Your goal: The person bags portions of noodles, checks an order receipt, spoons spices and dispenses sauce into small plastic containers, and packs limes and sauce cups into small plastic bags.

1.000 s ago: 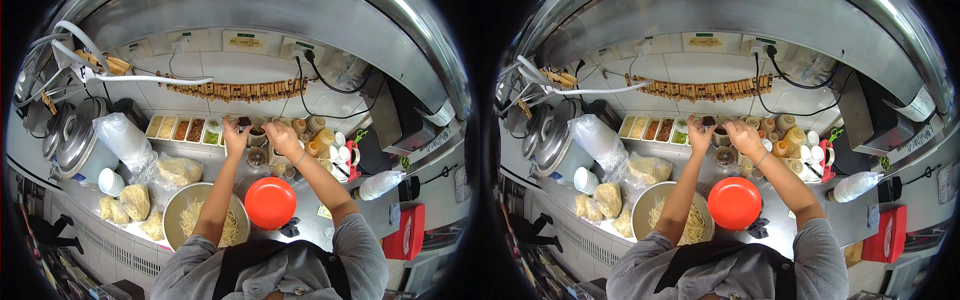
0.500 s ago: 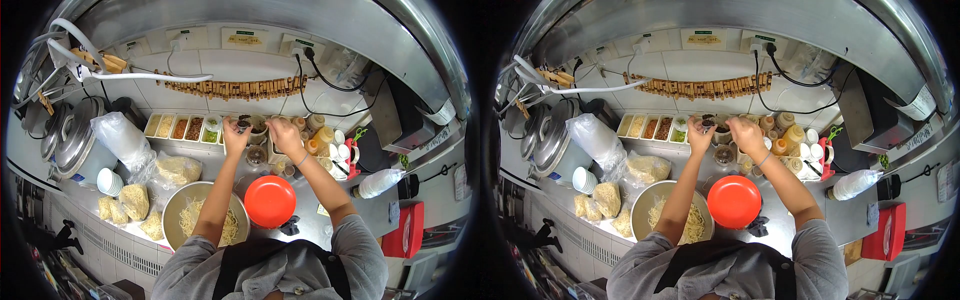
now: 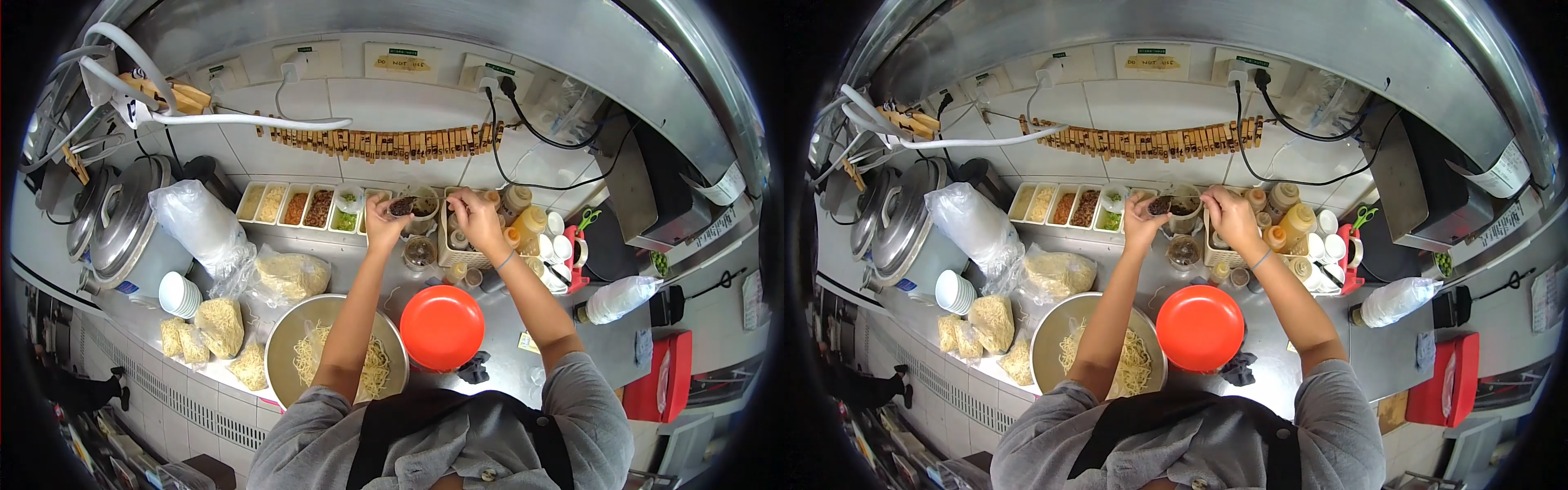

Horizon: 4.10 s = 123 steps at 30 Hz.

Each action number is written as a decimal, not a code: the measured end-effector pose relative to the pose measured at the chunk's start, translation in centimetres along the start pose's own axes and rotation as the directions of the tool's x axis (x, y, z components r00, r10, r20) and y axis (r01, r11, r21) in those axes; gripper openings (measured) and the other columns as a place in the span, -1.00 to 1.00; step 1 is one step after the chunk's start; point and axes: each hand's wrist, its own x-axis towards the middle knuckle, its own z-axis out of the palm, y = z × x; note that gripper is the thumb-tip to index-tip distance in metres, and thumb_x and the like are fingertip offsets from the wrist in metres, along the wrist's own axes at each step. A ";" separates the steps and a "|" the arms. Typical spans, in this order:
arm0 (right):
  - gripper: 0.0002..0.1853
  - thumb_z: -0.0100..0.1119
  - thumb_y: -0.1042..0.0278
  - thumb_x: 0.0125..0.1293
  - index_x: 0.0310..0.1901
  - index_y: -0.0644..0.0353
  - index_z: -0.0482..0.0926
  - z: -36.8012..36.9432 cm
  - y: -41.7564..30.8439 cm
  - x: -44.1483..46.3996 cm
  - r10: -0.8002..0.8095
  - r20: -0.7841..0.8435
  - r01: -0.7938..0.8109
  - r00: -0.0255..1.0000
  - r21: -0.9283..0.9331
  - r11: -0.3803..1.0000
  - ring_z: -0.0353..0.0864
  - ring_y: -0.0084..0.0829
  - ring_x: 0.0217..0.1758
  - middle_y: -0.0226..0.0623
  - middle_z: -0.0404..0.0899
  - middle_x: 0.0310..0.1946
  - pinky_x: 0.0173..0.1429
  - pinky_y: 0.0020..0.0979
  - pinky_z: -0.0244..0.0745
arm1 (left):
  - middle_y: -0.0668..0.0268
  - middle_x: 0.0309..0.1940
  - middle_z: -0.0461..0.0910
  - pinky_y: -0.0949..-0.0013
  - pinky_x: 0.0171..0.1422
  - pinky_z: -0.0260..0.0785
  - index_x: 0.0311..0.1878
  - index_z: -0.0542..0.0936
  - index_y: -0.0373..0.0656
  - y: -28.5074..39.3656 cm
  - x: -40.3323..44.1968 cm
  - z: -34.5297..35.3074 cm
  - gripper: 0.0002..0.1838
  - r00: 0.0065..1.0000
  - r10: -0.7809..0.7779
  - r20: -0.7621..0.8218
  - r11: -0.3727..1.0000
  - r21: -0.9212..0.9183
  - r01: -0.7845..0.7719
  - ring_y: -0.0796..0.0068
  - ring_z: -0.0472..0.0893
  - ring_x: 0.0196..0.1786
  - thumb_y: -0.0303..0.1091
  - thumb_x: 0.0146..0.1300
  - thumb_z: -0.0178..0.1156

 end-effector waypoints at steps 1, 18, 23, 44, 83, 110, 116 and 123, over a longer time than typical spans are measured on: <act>-0.92 0.11 0.46 0.25 -0.31 0.30 0.53 -0.1 -0.2 0.0 -0.008 0.011 0.008 1.000 0.017 1.000 0.63 -0.18 -0.45 -0.11 0.58 -0.51 -0.36 -0.35 0.50 | 0.06 -0.02 0.50 0.46 -0.14 0.47 0.18 0.15 -0.29 -0.2 0.1 -0.1 -0.13 1.000 0.002 -0.001 1.000 0.001 -0.002 0.40 0.56 -0.11 -0.63 -0.23 0.43; -0.89 0.06 0.47 0.31 -0.30 0.34 0.52 -0.5 1.1 -0.5 0.216 0.045 -0.220 0.975 0.158 0.963 0.57 -0.50 -0.52 -0.25 0.57 -0.57 -0.40 -0.51 0.44 | 0.07 -0.06 0.50 0.41 -0.07 0.48 0.18 0.19 -0.31 -0.3 -0.2 -0.2 -0.19 0.996 -0.093 -0.003 0.994 -0.063 0.092 0.38 0.59 -0.15 -0.52 -0.14 0.46; -0.88 0.06 0.45 0.30 -0.31 0.34 0.52 0.7 2.1 -0.1 0.216 -0.011 -0.208 0.976 0.215 0.954 0.58 -0.47 -0.53 -0.24 0.56 -0.58 -0.41 -0.49 0.44 | 0.07 -0.07 0.50 0.43 -0.14 0.47 0.17 0.20 -0.31 -1.8 0.4 -0.7 -0.16 0.998 -0.056 0.003 0.997 -0.047 0.056 0.43 0.58 -0.18 -0.50 -0.18 0.49; -0.80 0.06 0.25 0.23 -0.34 0.21 0.55 10.4 7.7 1.9 0.275 0.304 -0.054 0.912 -0.576 0.816 0.60 -0.02 -0.31 -0.04 0.60 -0.43 -0.22 -0.07 0.49 | 0.05 -0.01 0.45 0.45 -0.17 0.52 0.19 0.13 -0.27 -4.3 1.0 0.2 -0.19 0.973 0.183 -0.140 0.983 0.045 -0.178 0.38 0.59 -0.15 -0.58 -0.11 0.42; -0.90 0.18 0.45 0.15 -0.42 0.18 0.44 3.0 -1.1 -1.0 -0.348 0.098 0.361 0.932 -0.316 0.877 0.51 -0.18 -0.46 -0.16 0.51 -0.56 -0.43 -0.17 0.46 | 0.06 -0.30 0.61 0.34 -0.12 0.49 0.13 0.26 -0.32 1.1 -0.5 0.5 -0.19 0.951 0.290 -0.104 0.895 0.382 -0.231 0.31 0.63 -0.25 -0.46 -0.22 0.50; -0.81 0.13 0.37 0.23 -0.44 0.34 0.54 3.5 4.1 -0.2 0.499 -0.022 -0.457 0.866 0.371 0.809 0.54 -0.54 -0.64 -0.29 0.56 -0.70 -0.52 -0.50 0.38 | 0.10 -0.38 0.59 0.33 -0.27 0.45 0.14 0.29 -0.31 1.1 0.3 1.8 -0.16 0.936 0.348 -0.044 0.763 0.594 -0.256 0.31 0.60 -0.37 -0.45 -0.28 0.50; -0.89 0.09 0.46 0.22 -0.44 0.29 0.46 3.7 6.7 0.0 0.744 0.202 -0.750 0.636 0.385 0.537 0.24 -0.67 -0.76 -0.39 0.47 -0.67 -0.68 -0.60 0.09 | 0.07 -0.39 0.59 0.26 -0.24 0.46 0.13 0.29 -0.30 1.0 0.2 1.6 -0.17 0.929 0.371 -0.019 0.679 0.688 -0.257 0.18 0.60 -0.37 -0.45 -0.28 0.50; -0.90 0.09 0.49 0.21 -0.44 0.23 0.41 3.7 5.5 0.2 0.729 0.309 -0.756 0.611 0.500 0.422 0.18 -0.71 -0.75 -0.42 0.42 -0.64 -0.70 -0.62 0.02 | 0.03 -0.38 0.60 0.20 -0.19 0.47 0.14 0.27 -0.31 1.3 0.2 1.5 -0.14 0.936 0.353 -0.001 0.676 0.692 -0.254 0.10 0.62 -0.32 -0.44 -0.31 0.50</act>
